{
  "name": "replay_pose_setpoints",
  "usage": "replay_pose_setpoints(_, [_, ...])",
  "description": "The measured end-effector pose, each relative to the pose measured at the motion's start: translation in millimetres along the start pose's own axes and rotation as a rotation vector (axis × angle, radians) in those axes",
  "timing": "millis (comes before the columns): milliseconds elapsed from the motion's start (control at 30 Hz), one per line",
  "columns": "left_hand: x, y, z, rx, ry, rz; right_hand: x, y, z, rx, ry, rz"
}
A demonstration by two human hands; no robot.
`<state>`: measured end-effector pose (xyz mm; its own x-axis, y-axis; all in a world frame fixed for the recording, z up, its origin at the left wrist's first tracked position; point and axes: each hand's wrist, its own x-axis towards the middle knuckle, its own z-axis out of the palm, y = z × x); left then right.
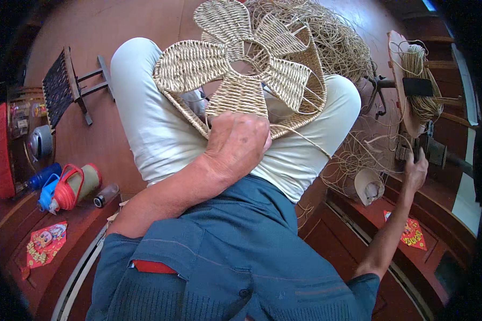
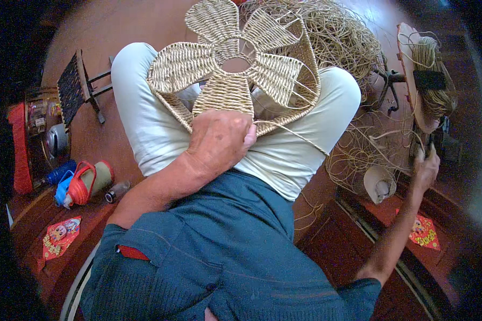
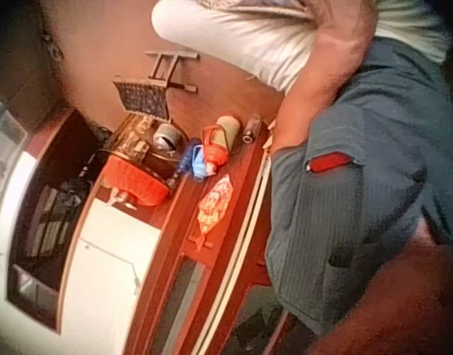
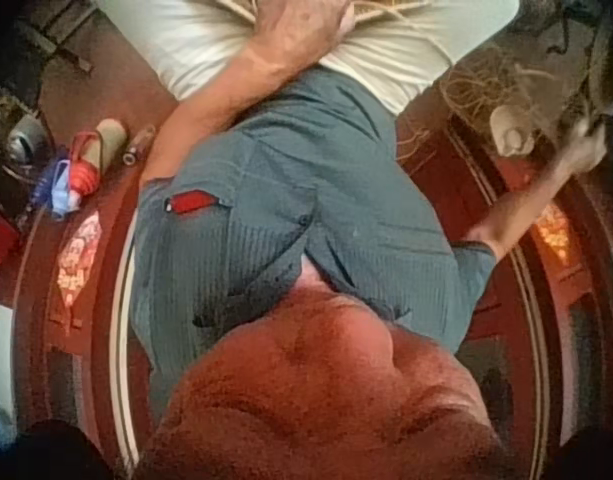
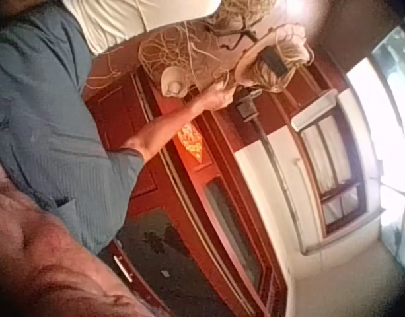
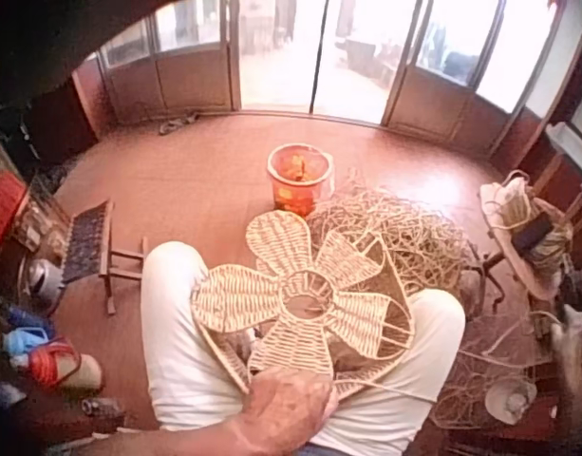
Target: Weaving a decorative straw or rattan object shaped like a flower.
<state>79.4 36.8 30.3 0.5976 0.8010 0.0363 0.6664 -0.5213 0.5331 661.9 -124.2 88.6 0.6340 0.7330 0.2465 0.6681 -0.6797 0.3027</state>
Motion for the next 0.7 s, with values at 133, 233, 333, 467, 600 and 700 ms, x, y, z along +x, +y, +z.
replay_pose_setpoints(133, [-1.3, 1.9, 1.3, -0.033, -0.001, -0.029, -110.6, -229.5, -116.6, 0.846, -0.058, -0.504])
replay_pose_setpoints(233, [-1.6, 0.6, 4.7, -0.077, 0.064, -0.017, -175.8, -302.9, -141.8, 1.073, -0.389, -0.603])
replay_pose_setpoints(333, [-2.7, 0.8, 6.1, -0.095, 0.082, -0.002, -199.7, -340.9, -137.5, 1.034, -0.422, -0.679])
replay_pose_setpoints(467, [-4.2, 0.9, 4.8, -0.079, 0.081, -0.019, -198.7, -352.3, -134.4, 1.080, -0.557, -0.606])
replay_pose_setpoints(600, [-6.2, -2.3, 0.6, -0.123, 0.097, 0.005, -190.6, -356.9, -139.1, 1.209, -0.787, -0.508])
replay_pose_setpoints(700, [-8.9, -5.3, -3.7, -0.185, 0.065, -0.006, -190.2, -358.1, -133.8, 1.400, -0.905, -0.442])
